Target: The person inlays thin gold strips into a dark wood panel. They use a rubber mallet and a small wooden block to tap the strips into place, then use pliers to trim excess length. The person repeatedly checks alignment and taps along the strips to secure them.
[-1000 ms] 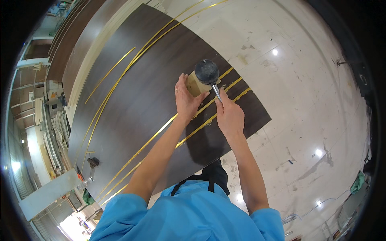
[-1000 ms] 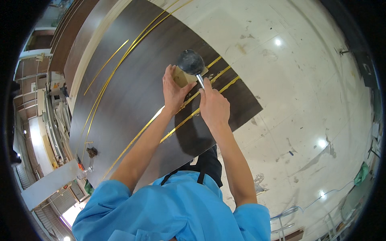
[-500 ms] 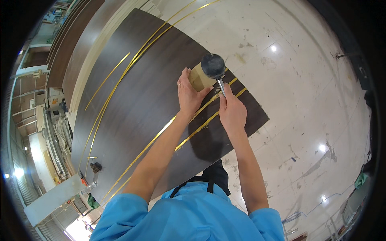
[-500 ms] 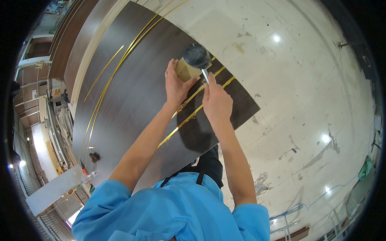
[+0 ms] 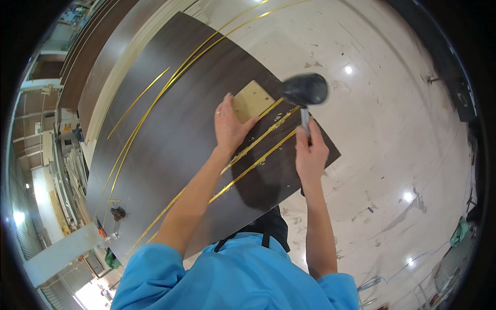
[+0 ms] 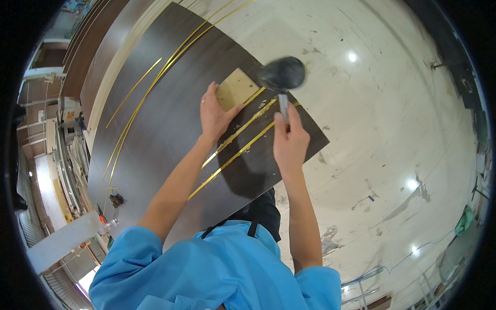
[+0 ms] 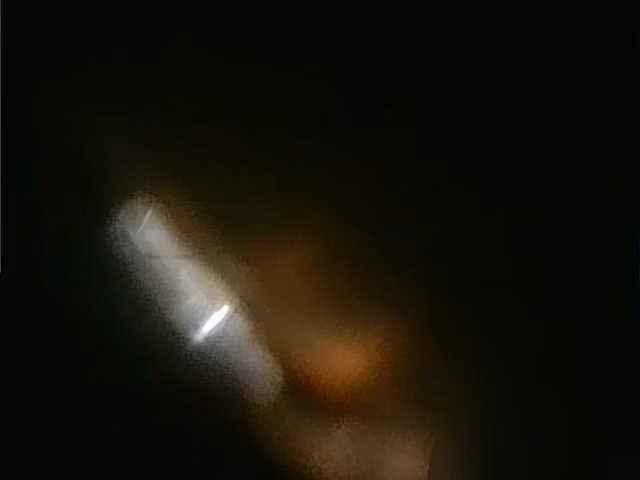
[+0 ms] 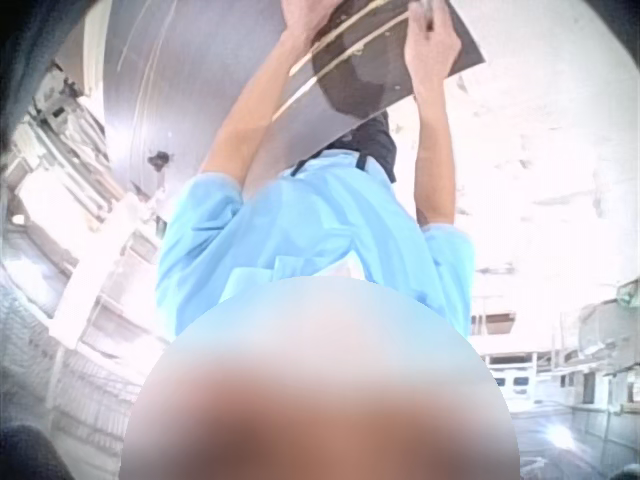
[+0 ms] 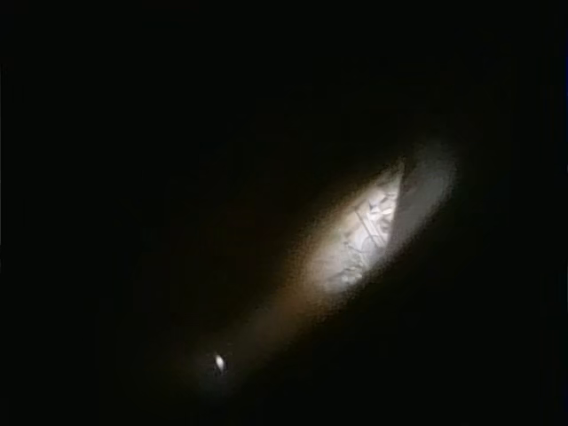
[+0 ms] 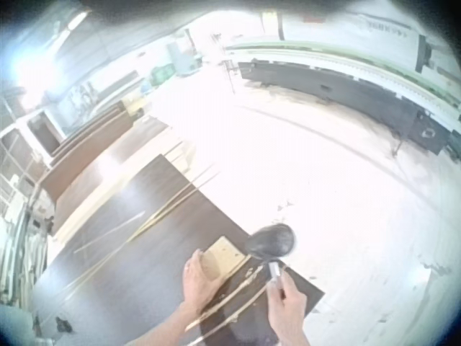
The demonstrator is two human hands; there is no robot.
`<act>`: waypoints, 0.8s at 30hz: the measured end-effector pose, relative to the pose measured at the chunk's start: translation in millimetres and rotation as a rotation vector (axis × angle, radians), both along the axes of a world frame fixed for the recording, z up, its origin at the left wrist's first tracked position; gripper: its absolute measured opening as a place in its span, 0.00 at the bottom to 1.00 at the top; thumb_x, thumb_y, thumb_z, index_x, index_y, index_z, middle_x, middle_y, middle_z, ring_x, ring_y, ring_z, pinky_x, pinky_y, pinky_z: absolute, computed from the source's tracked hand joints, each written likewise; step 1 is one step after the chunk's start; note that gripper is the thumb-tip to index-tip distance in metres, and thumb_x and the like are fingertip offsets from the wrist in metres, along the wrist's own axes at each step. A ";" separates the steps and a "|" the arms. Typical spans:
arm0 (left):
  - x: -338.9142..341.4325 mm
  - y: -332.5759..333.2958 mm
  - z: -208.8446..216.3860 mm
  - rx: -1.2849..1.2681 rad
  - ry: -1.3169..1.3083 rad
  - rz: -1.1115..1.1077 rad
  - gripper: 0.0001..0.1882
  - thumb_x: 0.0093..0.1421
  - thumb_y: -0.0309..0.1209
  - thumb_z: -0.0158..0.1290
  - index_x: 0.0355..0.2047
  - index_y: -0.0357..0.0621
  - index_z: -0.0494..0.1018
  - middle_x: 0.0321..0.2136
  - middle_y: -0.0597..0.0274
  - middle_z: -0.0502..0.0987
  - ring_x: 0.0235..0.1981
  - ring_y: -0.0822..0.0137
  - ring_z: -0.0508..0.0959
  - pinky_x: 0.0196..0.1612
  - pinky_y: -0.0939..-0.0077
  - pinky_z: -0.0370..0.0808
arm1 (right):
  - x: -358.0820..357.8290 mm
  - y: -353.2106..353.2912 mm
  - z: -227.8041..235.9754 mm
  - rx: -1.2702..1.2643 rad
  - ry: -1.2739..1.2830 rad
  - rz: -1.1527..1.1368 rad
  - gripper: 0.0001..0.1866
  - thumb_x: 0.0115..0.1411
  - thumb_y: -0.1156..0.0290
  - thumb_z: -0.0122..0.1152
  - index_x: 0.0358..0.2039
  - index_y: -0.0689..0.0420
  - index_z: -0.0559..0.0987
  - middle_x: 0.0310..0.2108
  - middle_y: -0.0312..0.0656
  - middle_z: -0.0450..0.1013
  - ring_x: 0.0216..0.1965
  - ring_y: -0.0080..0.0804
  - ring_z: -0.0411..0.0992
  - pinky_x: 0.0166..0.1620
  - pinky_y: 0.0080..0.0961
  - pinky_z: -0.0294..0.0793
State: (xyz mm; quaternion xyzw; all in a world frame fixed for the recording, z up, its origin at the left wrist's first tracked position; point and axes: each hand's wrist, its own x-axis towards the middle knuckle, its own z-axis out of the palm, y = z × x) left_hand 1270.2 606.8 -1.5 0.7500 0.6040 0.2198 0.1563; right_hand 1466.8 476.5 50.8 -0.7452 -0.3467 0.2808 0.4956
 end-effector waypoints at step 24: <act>-129.9 -109.5 13.5 0.133 -0.030 0.556 0.35 0.66 0.35 0.66 0.68 0.35 0.66 0.64 0.44 0.73 0.67 0.45 0.72 0.70 0.52 0.67 | 26.0 -29.0 9.7 0.122 -0.163 0.637 0.24 0.65 0.75 0.69 0.62 0.54 0.81 0.40 0.50 0.84 0.37 0.51 0.84 0.39 0.39 0.83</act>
